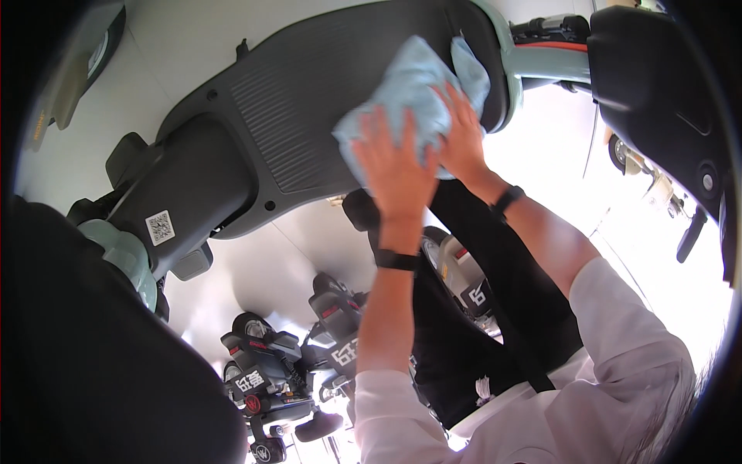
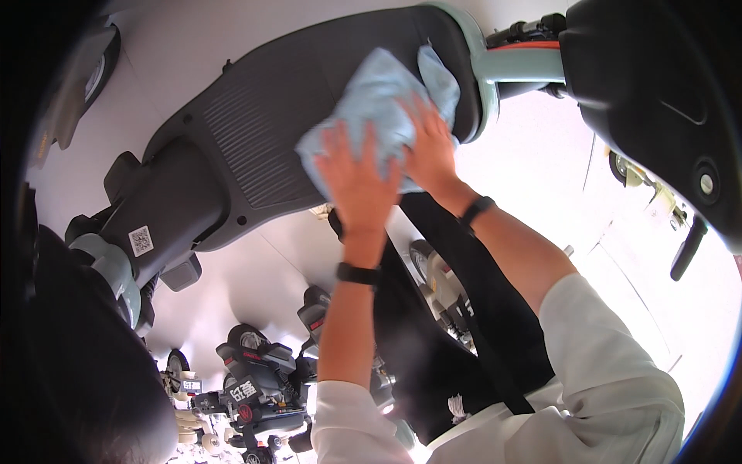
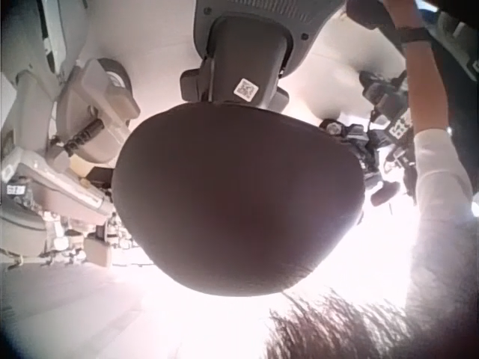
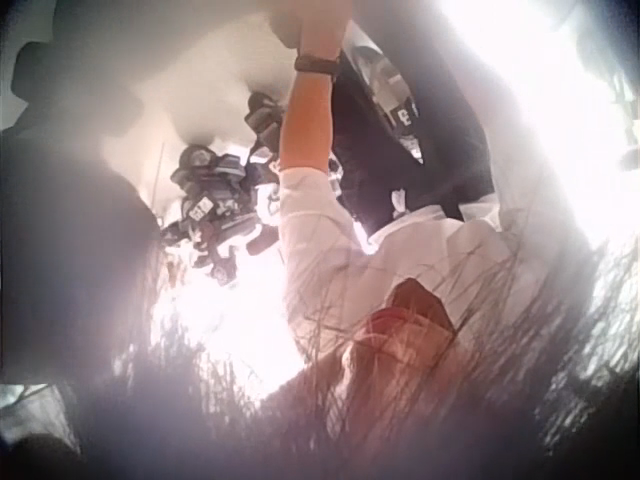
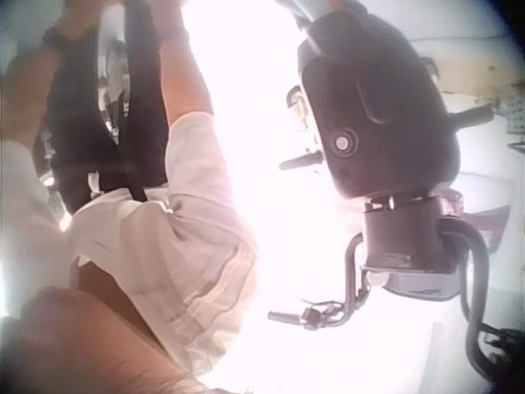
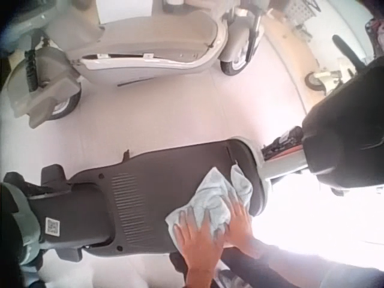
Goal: Wiping down several electric scooters with a blue cloth.
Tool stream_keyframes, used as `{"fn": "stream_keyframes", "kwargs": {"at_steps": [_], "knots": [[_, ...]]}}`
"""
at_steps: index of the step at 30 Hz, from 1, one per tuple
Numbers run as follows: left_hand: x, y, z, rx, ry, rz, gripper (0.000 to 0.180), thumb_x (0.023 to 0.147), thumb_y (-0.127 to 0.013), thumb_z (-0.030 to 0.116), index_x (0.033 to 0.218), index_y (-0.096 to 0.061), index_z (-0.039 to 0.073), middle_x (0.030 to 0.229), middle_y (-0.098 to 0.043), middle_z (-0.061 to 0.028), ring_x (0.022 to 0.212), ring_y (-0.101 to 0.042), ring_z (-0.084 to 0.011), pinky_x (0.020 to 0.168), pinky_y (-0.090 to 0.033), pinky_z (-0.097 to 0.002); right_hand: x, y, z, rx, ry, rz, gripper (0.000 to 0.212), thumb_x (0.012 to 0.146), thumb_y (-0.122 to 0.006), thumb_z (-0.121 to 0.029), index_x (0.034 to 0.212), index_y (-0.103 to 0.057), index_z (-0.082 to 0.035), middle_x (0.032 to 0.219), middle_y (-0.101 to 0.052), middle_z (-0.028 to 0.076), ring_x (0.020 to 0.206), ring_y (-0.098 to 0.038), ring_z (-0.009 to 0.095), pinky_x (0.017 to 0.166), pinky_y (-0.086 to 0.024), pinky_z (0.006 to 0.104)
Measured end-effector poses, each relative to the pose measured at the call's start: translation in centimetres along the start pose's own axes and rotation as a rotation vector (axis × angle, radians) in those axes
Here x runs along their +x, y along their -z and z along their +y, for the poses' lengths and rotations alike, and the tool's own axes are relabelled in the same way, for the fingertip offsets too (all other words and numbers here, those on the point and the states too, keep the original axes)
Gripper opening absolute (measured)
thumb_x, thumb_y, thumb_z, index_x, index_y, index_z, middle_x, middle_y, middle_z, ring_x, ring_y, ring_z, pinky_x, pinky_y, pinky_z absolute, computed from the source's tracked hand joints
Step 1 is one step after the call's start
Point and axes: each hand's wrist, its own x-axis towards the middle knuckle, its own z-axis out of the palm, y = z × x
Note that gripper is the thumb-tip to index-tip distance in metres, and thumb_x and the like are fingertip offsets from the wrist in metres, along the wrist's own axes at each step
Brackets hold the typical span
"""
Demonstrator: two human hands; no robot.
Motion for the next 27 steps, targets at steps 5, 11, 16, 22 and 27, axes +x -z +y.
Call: {"fn": "stream_keyframes", "kwargs": {"at_steps": [5,11,16,22,27], "knots": [[-1.1,0.2,0.5,-0.075,-0.044,-0.135,0.062,0.09,-0.068,0.038,0.148,-0.055,0.018,0.163,-0.038,-0.0163,0.153,-0.029,-0.0409,0.122,-0.021,-0.0622,-3.1,-0.5,0.0,-0.002,-0.001,0.016,0.086,0.08,-0.073,-0.012,0.158,-0.038,-0.011,0.165,-0.031,0.016,0.153,-0.027,0.042,0.121,-0.028,0.0579],[1.5,8.7,-10.1,0.317,0.181,0.184,0.055,0.094,-0.065,0.033,0.147,-0.054,0.02,0.164,-0.038,-0.0126,0.152,-0.031,-0.0405,0.123,-0.026,-0.0599,5.6,-4.2,-10.3,0.066,0.416,-0.036,0.086,0.08,-0.079,-0.03,0.157,-0.042,-0.019,0.163,-0.036,0.009,0.152,-0.032,0.035,0.12,-0.03,0.0562],[6.2,5.7,-8.2,0.297,0.206,0.299,0.057,0.095,-0.066,0.031,0.148,-0.05,0.017,0.163,-0.036,-0.0178,0.15,-0.032,-0.0447,0.119,-0.029,-0.064,10.6,-3.6,-9.1,0.035,0.404,0.031,0.082,0.084,-0.076,-0.027,0.157,-0.041,-0.022,0.163,-0.036,0.009,0.151,-0.033,0.036,0.119,-0.032,0.0557],[5.4,-0.5,-0.8,0.061,-0.099,0.058,0.056,0.093,-0.069,0.031,0.146,-0.055,0.017,0.159,-0.042,-0.016,0.151,-0.032,-0.0403,0.12,-0.028,-0.0611,4.5,-0.3,-0.4,-0.072,0.018,0.11,0.088,0.085,-0.073,-0.013,0.162,-0.03,-0.017,0.165,-0.031,0.014,0.15,-0.03,0.041,0.121,-0.031,0.0538],[-0.5,3.0,-2.8,0.064,-0.039,-0.093,0.057,0.092,-0.07,0.03,0.145,-0.056,0.017,0.16,-0.041,-0.0142,0.152,-0.032,-0.0382,0.122,-0.027,-0.0591,-1.5,-0.7,-2.9,-0.035,-0.014,-0.093,0.089,0.083,-0.074,-0.015,0.162,-0.032,-0.016,0.166,-0.029,0.014,0.152,-0.028,0.043,0.12,-0.029,0.058]]}}
